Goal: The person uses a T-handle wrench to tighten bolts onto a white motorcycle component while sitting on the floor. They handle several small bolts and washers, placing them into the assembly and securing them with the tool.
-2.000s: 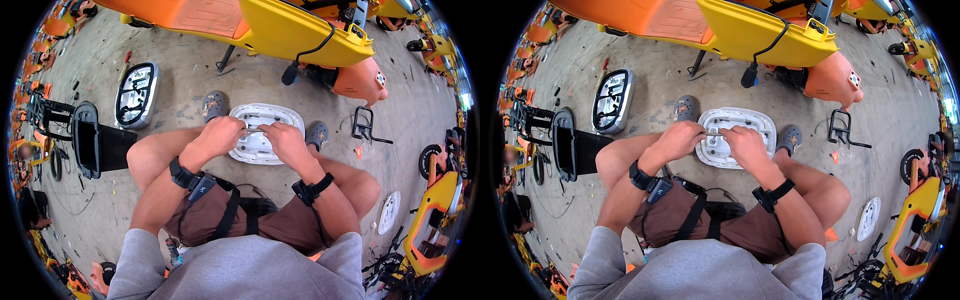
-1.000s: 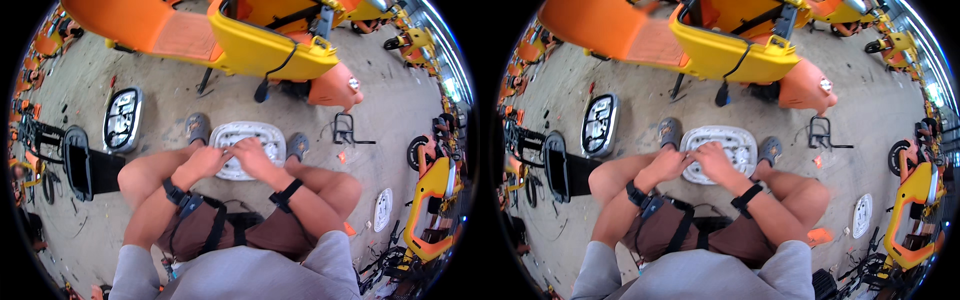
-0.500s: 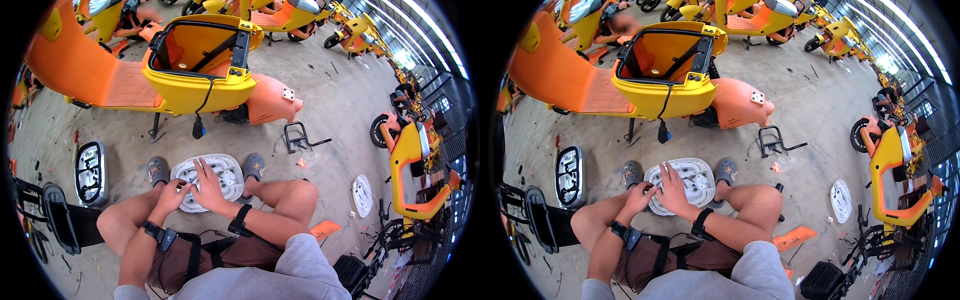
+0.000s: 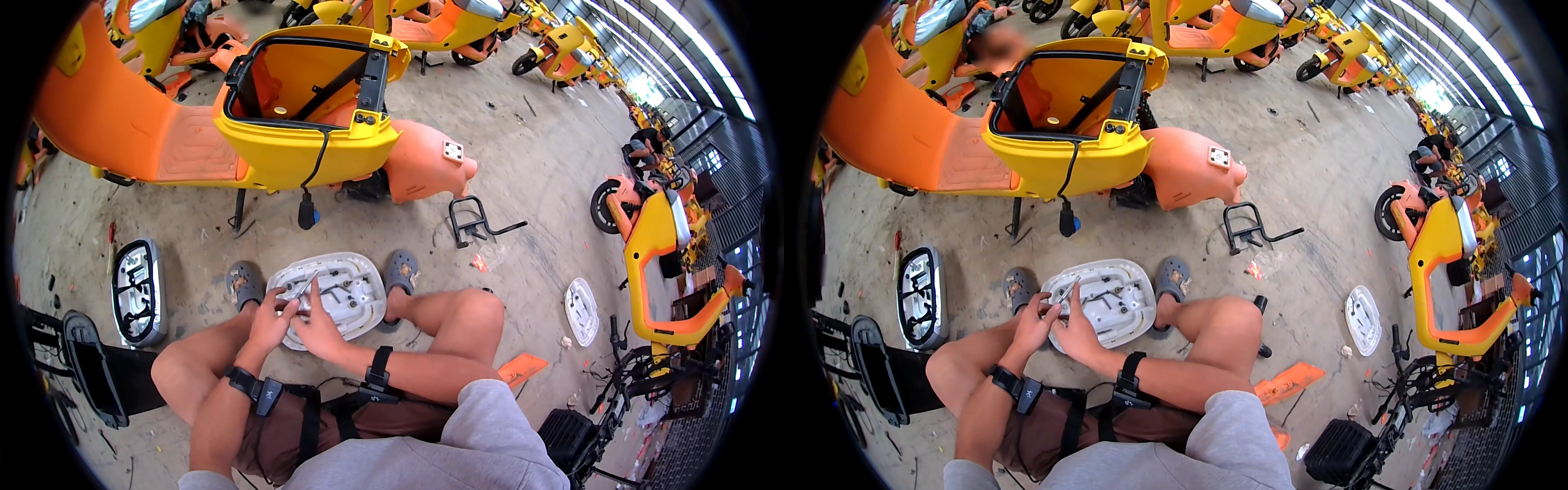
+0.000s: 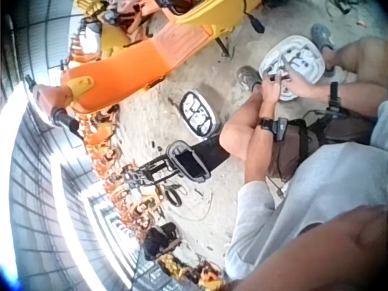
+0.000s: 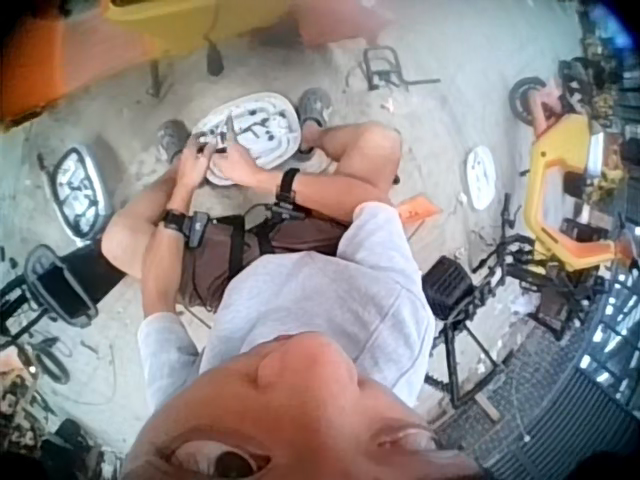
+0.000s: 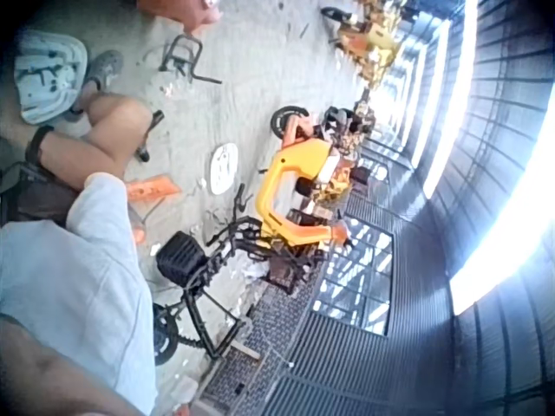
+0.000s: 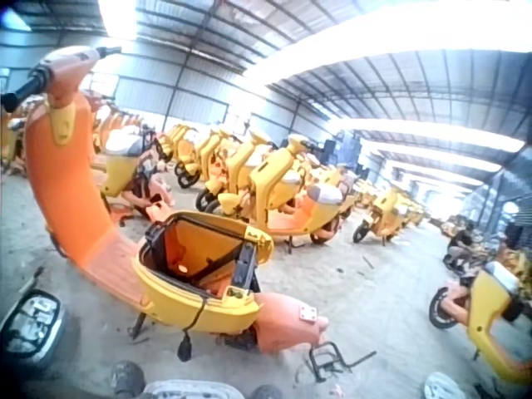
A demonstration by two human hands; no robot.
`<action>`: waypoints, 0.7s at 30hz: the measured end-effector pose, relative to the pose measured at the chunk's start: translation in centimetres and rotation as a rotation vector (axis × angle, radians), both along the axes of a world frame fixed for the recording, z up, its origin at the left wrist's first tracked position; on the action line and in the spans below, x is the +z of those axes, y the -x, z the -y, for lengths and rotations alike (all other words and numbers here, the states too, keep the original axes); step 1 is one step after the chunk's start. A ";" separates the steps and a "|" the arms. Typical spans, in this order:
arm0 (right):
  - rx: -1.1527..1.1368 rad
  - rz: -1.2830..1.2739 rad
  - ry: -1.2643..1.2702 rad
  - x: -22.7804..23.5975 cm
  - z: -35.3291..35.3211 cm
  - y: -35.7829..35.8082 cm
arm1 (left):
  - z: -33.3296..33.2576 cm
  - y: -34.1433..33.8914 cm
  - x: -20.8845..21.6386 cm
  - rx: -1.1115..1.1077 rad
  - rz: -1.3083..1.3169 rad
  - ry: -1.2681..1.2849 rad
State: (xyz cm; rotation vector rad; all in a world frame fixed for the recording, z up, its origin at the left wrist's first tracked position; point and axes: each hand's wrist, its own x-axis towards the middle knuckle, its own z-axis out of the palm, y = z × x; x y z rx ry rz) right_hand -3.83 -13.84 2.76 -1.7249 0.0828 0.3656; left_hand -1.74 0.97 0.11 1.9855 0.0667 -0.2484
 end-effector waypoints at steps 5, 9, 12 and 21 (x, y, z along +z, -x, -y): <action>0.237 0.142 0.173 -1.9 -0.8 0.7 | 0.1 -0.5 -2.0 0.164 -0.030 0.094; 0.366 0.172 0.095 0.6 -1.8 1.3 | -1.4 -1.6 -4.4 0.419 -0.231 0.397; 0.458 0.005 0.020 3.9 -1.5 0.3 | -1.3 -1.0 -1.0 0.372 -0.328 0.495; 0.399 0.146 0.068 1.8 -2.6 -0.1 | -3.0 -1.8 0.4 0.408 -0.364 0.846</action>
